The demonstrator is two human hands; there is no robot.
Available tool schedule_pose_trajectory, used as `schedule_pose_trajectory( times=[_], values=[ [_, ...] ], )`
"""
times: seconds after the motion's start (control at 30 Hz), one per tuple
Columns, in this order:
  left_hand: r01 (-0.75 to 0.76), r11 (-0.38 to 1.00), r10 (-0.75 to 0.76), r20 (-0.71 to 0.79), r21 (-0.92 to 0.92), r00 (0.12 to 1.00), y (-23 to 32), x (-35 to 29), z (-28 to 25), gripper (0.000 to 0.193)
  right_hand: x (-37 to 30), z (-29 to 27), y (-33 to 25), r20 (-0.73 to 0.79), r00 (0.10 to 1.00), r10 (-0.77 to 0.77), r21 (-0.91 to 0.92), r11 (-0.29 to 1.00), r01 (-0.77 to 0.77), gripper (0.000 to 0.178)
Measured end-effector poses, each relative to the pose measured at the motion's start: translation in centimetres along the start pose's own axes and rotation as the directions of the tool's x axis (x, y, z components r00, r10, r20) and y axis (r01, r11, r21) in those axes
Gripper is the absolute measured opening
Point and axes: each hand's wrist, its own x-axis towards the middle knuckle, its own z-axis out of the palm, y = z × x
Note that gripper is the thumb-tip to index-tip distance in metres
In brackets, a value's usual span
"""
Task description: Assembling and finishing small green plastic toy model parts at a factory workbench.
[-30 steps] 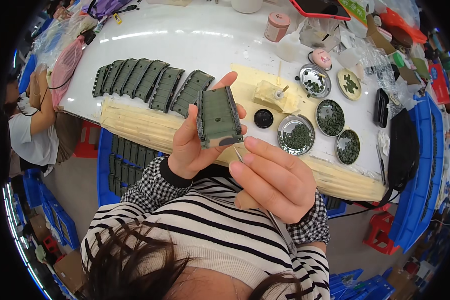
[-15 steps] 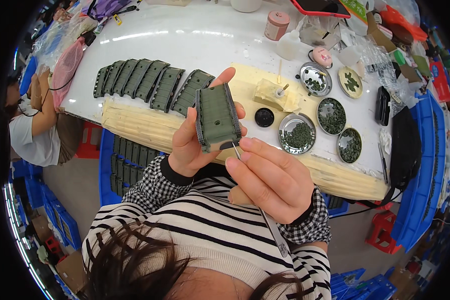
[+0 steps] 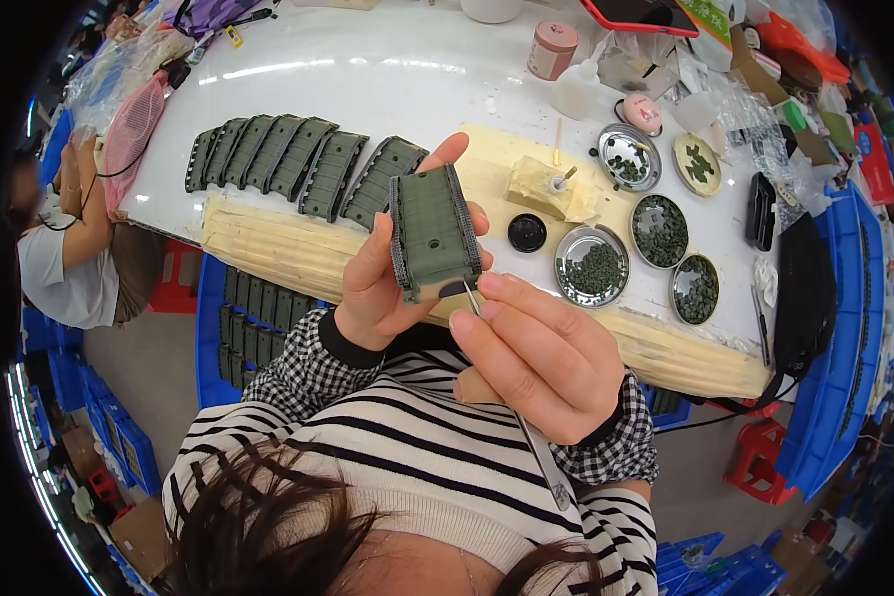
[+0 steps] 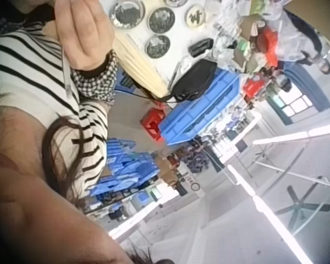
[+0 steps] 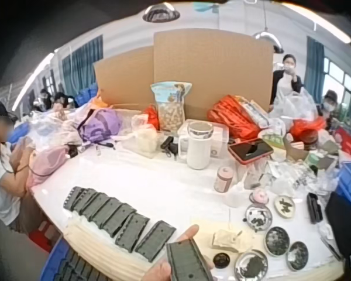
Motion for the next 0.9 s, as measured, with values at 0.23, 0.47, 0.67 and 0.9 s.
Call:
schedule_pose_trajectory(
  times=[0.23, 0.47, 0.67, 0.9],
  values=[
    [0.010, 0.999, -0.010, -0.003, -0.030, 1.000, -0.1, -0.1, -0.1, 0.090, -0.3, 0.3, 0.2, -0.025, 1.000, -0.010, 0.031, 0.999, 0.011, 0.035],
    [0.088, 0.877, 0.004, 0.191, -0.473, 0.982, -0.4, 0.0, -0.6, 0.065, -2.0, 0.3, 0.6, -0.252, 0.962, 0.106, 0.268, 0.963, -0.035, 0.033],
    [0.106, 0.677, -0.227, -0.069, -0.728, 0.972, 0.4, 0.5, 0.6, 0.053, -2.5, 1.2, 0.8, -0.335, 0.929, 0.160, 0.236, 0.968, -0.081, 0.025],
    [0.010, 0.658, -0.263, -0.218, -0.753, 0.940, 1.4, 1.4, 2.1, 0.045, -2.2, 1.3, 0.6, -0.292, 0.941, 0.170, 0.157, 0.979, -0.128, 0.027]
  ],
)
